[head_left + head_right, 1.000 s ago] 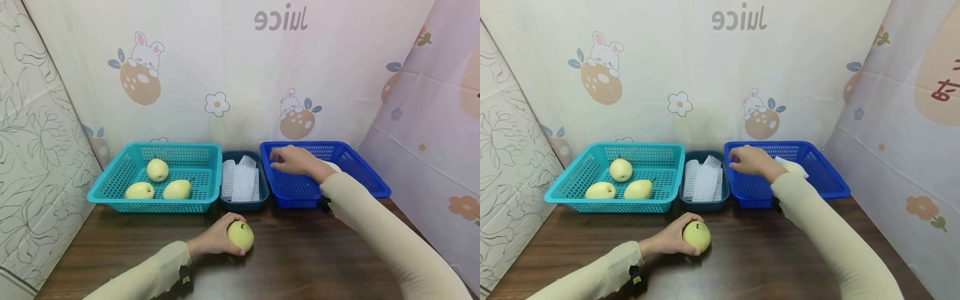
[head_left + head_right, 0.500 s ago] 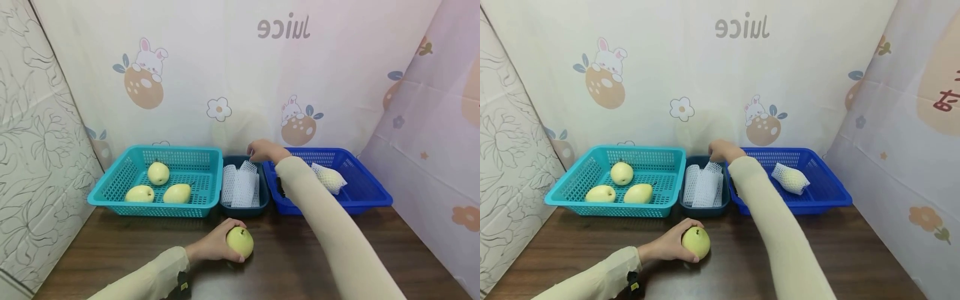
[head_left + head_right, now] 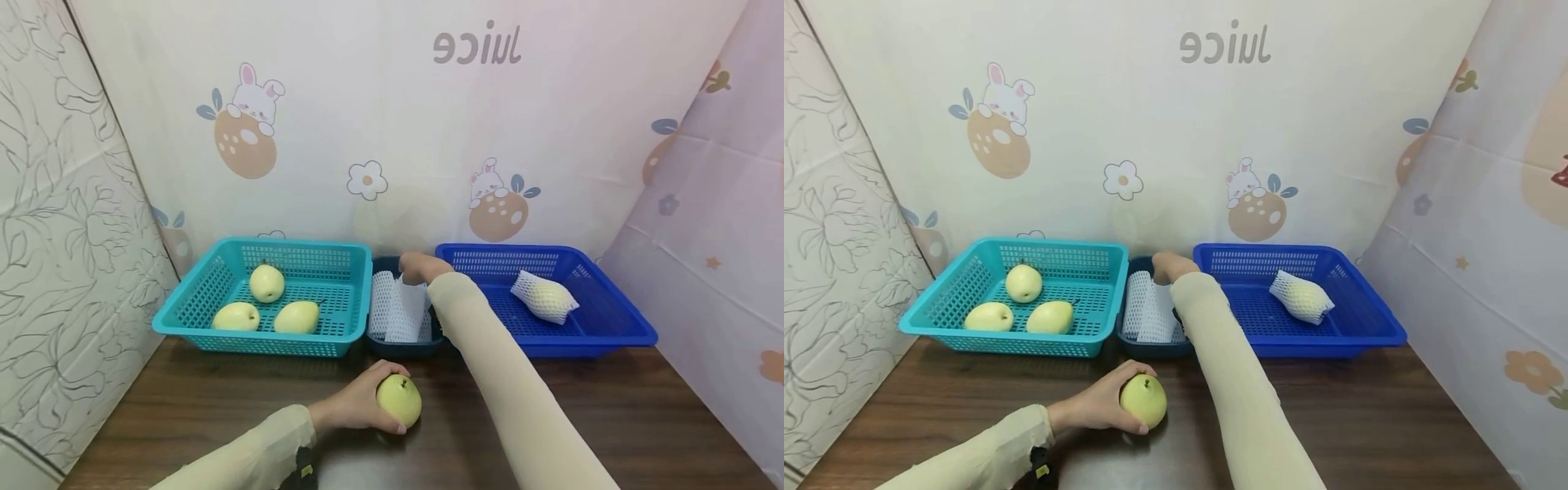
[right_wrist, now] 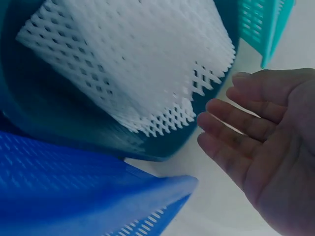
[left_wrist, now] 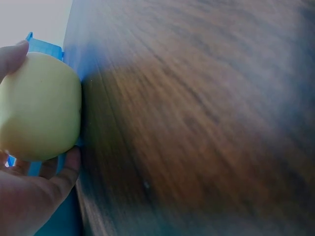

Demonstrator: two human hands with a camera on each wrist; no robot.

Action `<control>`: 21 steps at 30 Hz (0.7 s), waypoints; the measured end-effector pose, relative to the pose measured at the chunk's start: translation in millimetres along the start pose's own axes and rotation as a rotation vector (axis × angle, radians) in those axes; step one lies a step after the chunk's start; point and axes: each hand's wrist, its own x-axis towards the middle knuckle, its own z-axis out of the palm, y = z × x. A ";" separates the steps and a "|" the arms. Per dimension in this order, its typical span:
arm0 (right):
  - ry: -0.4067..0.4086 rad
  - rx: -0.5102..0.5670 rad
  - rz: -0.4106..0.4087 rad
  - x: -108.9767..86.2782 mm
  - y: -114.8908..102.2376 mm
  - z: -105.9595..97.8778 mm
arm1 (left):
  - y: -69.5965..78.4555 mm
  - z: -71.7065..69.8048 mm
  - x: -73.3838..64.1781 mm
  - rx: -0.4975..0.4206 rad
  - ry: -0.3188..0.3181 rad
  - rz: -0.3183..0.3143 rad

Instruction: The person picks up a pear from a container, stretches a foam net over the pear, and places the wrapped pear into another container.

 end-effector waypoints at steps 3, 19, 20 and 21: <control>-0.021 -0.027 0.053 1.3 1.0 5.1 | 1.3 1.4 -0.2 -0.011 -0.001 -0.014; -0.031 -0.018 0.026 -6.0 3.6 2.6 | 0.0 3.7 -0.8 0.019 0.018 -0.002; -0.032 -0.017 0.012 -7.9 3.2 0.9 | 0.1 3.8 -1.0 0.022 0.019 0.001; -0.032 -0.015 0.001 -9.6 3.0 -1.0 | 0.2 4.0 -1.1 0.026 0.021 0.007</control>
